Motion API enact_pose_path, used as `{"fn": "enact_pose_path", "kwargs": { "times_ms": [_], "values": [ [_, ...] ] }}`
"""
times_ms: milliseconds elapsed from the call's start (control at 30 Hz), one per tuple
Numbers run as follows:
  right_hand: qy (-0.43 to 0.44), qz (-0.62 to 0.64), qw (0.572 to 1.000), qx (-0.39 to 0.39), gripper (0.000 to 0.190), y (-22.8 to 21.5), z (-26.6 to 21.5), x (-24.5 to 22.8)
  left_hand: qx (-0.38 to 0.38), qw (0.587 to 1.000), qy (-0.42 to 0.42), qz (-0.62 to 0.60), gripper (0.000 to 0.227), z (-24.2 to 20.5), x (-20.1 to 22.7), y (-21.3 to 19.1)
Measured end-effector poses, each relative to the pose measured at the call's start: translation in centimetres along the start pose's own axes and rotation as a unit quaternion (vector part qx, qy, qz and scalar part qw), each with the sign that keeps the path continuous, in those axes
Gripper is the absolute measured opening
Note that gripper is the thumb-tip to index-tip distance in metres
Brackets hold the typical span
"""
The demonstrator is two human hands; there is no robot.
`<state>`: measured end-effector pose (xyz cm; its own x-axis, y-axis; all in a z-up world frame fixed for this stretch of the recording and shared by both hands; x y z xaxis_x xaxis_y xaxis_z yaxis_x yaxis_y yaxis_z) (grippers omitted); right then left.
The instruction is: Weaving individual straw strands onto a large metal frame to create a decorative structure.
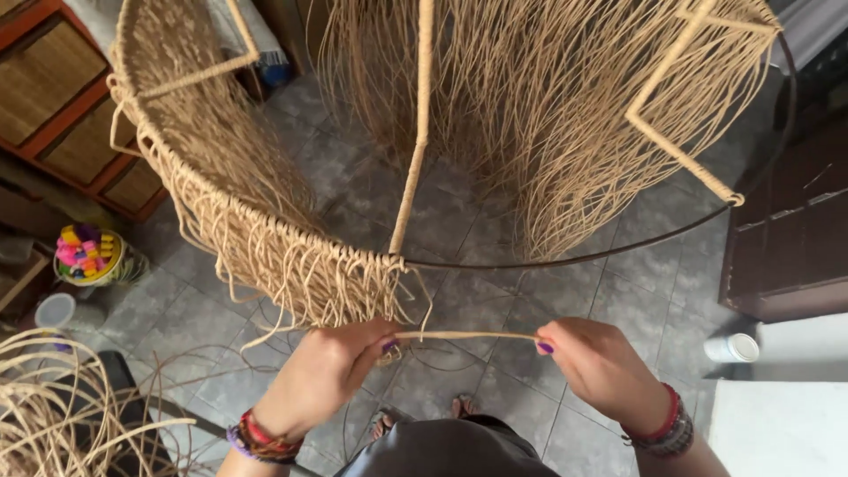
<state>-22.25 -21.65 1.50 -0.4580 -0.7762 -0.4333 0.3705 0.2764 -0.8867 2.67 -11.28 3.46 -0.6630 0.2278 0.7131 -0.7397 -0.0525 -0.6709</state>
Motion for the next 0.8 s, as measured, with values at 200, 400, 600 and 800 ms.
{"fn": "enact_pose_path", "kwargs": {
  "times_ms": [200, 400, 600, 800],
  "values": [
    [-0.133, 0.059, 0.985, 0.093, 0.022, -6.0, 1.0, -3.5, 0.115, 0.986, 0.111, -0.037, 0.045, 0.7, 7.0, -1.2],
    [0.034, 0.089, 0.949, 0.299, 0.023, -10.1, 3.6, -2.5, 0.216, 0.935, 0.279, 0.004, 0.028, 1.9, 11.5, 3.2],
    [-0.069, -0.148, 0.967, 0.194, 0.01, -7.4, 7.3, -6.2, 0.21, 0.96, 0.027, 0.182, 0.082, 7.0, 4.4, 10.6],
    [-0.075, -0.024, 0.981, 0.178, 0.029, -5.9, 4.8, -5.2, 0.247, 0.963, -0.04, 0.1, 0.011, 7.7, 2.7, 9.8]
  ]
}}
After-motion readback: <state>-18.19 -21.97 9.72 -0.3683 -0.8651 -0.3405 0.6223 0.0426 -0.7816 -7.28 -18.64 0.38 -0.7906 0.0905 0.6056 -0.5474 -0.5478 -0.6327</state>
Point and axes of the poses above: each hand's wrist, its own z-axis towards the middle knuckle, its own y-axis out of the palm, x = y × z, the point moved 10 cm from there along z, towards the middle knuckle
